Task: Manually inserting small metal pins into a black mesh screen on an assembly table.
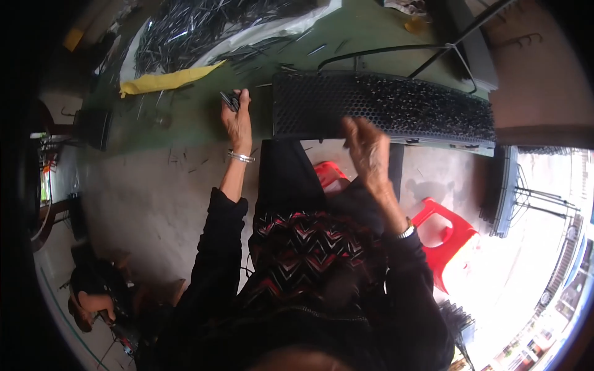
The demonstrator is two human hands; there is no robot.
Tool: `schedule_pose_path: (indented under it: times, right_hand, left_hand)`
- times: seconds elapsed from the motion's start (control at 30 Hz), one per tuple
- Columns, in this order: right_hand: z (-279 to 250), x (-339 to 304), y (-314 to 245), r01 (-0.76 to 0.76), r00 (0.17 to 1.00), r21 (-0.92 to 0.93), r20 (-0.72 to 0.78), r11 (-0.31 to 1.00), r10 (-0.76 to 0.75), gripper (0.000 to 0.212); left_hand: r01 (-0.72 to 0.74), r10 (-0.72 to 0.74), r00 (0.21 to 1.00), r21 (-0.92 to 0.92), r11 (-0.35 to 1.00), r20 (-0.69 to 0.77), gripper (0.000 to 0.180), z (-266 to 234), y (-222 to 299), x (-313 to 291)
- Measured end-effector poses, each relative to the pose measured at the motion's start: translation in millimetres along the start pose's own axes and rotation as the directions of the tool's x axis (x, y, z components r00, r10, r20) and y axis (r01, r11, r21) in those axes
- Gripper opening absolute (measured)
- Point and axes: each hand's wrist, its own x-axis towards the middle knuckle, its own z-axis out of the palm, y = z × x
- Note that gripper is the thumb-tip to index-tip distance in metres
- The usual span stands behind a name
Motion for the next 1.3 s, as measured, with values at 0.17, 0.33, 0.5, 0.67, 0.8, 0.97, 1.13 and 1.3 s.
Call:
schedule_pose_path:
  times: [0.17, 0.33, 0.5, 0.67, 0.8, 0.97, 1.13, 1.3]
  right_hand:
    - [2, -27, 1, -0.362, 0.929, 0.329, 0.210, 0.872, 0.306, 0.046]
    - [-2, -28, 16, -0.428, 0.887, 0.630, 0.154, 0.648, 0.436, 0.052]
    - [5, -19, 29, -0.434, 0.827, 0.841, 0.230, 0.323, 0.513, 0.048]
    - [10, -21, 33, -0.355, 0.872, 0.870, 0.175, 0.342, 0.457, 0.051]
    - [4, -19, 33, -0.345, 0.875, 0.875, 0.169, 0.339, 0.455, 0.053]
    - [15, -16, 44, -0.282, 0.879, 0.872, 0.068, 0.400, 0.472, 0.054]
    - [22, -10, 69, -0.234, 0.859, 0.860, -0.036, 0.453, 0.511, 0.052]
    - [16, -7, 73, -0.227, 0.881, 0.765, -0.103, 0.603, 0.462, 0.055]
  left_hand:
    - [-0.094, 0.093, 0.996, 0.098, 0.991, 0.013, 0.026, 11, -7, -2]
    - [0.180, -0.199, 0.975, -0.167, 0.969, -0.104, 0.026, 19, 9, 1]
    - [0.494, -0.518, 0.855, -0.330, 0.804, 0.019, 0.025, 22, 29, -13]
    - [0.473, -0.498, 0.861, -0.198, 0.858, -0.103, 0.025, 49, 62, -33]
    - [0.437, -0.455, 0.884, -0.160, 0.885, -0.103, 0.024, 53, 50, -34]
    - [0.415, -0.427, 0.902, -0.149, 0.898, -0.065, 0.027, 59, 42, -35]
    - [0.469, -0.463, 0.883, -0.179, 0.865, 0.077, 0.032, 67, 20, -37]
    - [0.464, -0.423, 0.883, -0.237, 0.854, 0.203, 0.028, 61, 19, -35]
